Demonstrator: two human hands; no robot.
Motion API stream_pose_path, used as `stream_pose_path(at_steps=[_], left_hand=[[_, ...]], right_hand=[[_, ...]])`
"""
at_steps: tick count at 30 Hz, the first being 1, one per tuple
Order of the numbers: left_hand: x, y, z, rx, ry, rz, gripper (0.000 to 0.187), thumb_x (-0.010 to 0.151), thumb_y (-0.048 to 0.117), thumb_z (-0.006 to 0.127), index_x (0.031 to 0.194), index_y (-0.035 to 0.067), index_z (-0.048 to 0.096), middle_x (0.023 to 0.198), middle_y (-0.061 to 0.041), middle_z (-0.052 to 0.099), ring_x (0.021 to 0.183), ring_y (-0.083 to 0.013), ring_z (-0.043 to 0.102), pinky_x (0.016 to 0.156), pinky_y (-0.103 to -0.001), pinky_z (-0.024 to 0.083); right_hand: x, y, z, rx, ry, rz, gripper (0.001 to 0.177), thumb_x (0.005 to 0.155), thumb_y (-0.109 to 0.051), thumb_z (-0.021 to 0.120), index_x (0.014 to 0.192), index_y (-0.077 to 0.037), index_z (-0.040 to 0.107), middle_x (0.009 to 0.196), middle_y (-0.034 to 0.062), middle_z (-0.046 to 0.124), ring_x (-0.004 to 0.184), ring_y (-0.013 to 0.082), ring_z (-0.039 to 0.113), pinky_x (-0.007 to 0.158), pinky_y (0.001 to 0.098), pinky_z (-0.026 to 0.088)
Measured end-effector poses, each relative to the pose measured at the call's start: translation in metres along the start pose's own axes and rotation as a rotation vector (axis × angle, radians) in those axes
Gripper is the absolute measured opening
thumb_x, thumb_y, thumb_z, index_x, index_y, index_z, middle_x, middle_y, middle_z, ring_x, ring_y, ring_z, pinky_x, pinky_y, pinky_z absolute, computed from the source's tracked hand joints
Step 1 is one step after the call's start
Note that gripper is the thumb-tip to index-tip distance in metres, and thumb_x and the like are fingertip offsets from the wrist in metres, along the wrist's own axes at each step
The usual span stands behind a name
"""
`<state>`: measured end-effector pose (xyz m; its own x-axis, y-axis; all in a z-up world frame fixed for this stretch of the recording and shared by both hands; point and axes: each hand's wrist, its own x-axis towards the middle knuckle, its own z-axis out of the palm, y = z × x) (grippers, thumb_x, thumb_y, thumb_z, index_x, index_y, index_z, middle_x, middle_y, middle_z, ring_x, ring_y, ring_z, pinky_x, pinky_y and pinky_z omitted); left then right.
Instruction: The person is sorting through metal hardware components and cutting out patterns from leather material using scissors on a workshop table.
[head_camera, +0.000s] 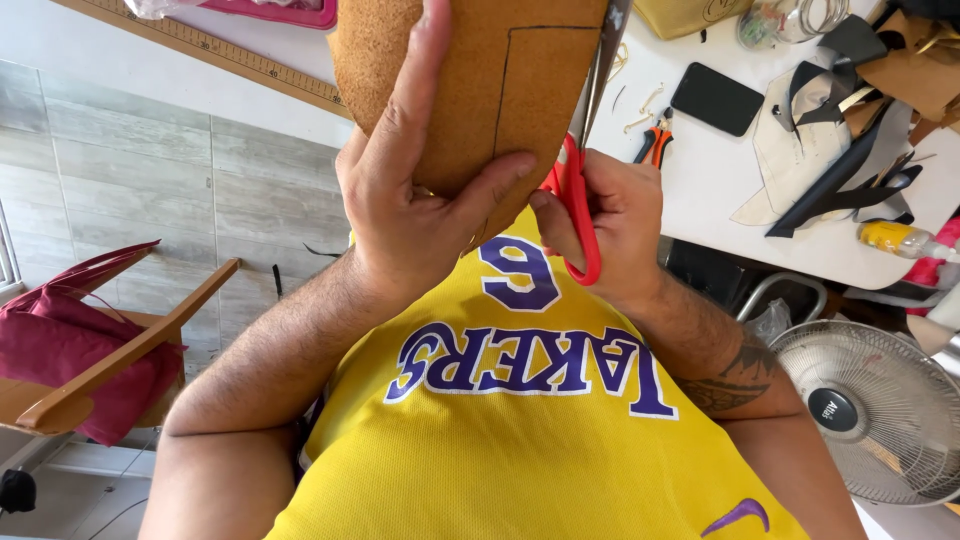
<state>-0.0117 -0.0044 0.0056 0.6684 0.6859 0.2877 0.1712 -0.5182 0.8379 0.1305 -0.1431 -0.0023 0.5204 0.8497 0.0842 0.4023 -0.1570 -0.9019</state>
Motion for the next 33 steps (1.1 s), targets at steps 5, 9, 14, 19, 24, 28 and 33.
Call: stream_pose_path(at_steps=[5, 9, 14, 19, 24, 28, 33], left_hand=[[0.000, 0.001, 0.002, 0.018, -0.008, 0.001, 0.089, 0.102, 0.027, 0.104, 0.162, 0.010, 0.040, 0.167, 0.001, 0.047, 0.154, -0.0225, 0.066, 0.131, -0.033, 0.060], [-0.003, -0.004, 0.007, 0.043, -0.020, 0.060, 0.087, 0.103, 0.027, 0.104, 0.160, 0.009, 0.042, 0.165, -0.002, 0.048, 0.149, -0.0231, 0.071, 0.124, -0.031, 0.064], [-0.006, -0.007, 0.012, 0.080, -0.015, 0.067, 0.085, 0.102, 0.035, 0.102, 0.160, 0.011, 0.044, 0.164, 0.002, 0.048, 0.135, -0.0178, 0.082, 0.105, -0.026, 0.070], [-0.006, -0.006, 0.013, 0.060, -0.014, 0.099, 0.082, 0.104, 0.032, 0.100, 0.159, 0.009, 0.043, 0.163, 0.000, 0.049, 0.138, -0.0230, 0.080, 0.114, -0.031, 0.069], [-0.005, -0.004, 0.012, 0.067, -0.029, 0.069, 0.084, 0.104, 0.030, 0.102, 0.160, 0.010, 0.043, 0.164, 0.000, 0.049, 0.138, -0.0194, 0.079, 0.112, -0.028, 0.068], [-0.005, -0.004, 0.012, 0.059, -0.016, 0.083, 0.082, 0.103, 0.030, 0.100, 0.158, 0.008, 0.044, 0.162, -0.002, 0.050, 0.139, -0.0233, 0.077, 0.118, -0.032, 0.066], [-0.004, -0.005, 0.013, 0.051, -0.003, 0.111, 0.085, 0.100, 0.030, 0.103, 0.157, 0.006, 0.045, 0.160, -0.004, 0.052, 0.139, -0.0238, 0.077, 0.118, -0.033, 0.066]], right_hand=[[0.001, -0.001, -0.005, 0.159, -0.081, 0.082, 0.018, 0.090, -0.009, 0.072, 0.078, -0.002, 0.060, 0.063, 0.0049, 0.064, 0.053, 0.0126, 0.054, 0.049, 0.0251, 0.039], [0.010, -0.001, -0.013, 0.144, -0.090, 0.114, 0.019, 0.088, -0.010, 0.073, 0.079, -0.003, 0.058, 0.065, 0.0063, 0.062, 0.055, 0.0163, 0.063, 0.050, 0.0248, 0.044], [0.013, -0.006, -0.013, 0.267, -0.064, 0.171, 0.013, 0.089, -0.002, 0.067, 0.080, -0.001, 0.057, 0.064, 0.0096, 0.063, 0.052, 0.0182, 0.065, 0.048, 0.0259, 0.048], [0.009, -0.005, -0.009, 0.211, -0.024, 0.106, 0.012, 0.092, -0.006, 0.063, 0.083, 0.001, 0.059, 0.062, 0.0091, 0.065, 0.051, 0.0168, 0.063, 0.050, 0.0250, 0.048], [0.007, -0.009, -0.007, 0.201, 0.012, 0.116, 0.014, 0.092, -0.006, 0.062, 0.080, -0.001, 0.057, 0.058, 0.0079, 0.062, 0.048, 0.0155, 0.060, 0.048, 0.0249, 0.044], [0.008, -0.015, -0.007, 0.145, 0.007, 0.049, 0.023, 0.099, -0.016, 0.059, 0.081, -0.003, 0.058, 0.057, 0.0034, 0.060, 0.049, 0.0125, 0.056, 0.051, 0.0240, 0.043], [0.007, -0.017, -0.006, 0.164, 0.004, 0.073, 0.021, 0.099, -0.011, 0.058, 0.079, -0.004, 0.057, 0.058, 0.0034, 0.062, 0.049, 0.0118, 0.057, 0.052, 0.0245, 0.044]])
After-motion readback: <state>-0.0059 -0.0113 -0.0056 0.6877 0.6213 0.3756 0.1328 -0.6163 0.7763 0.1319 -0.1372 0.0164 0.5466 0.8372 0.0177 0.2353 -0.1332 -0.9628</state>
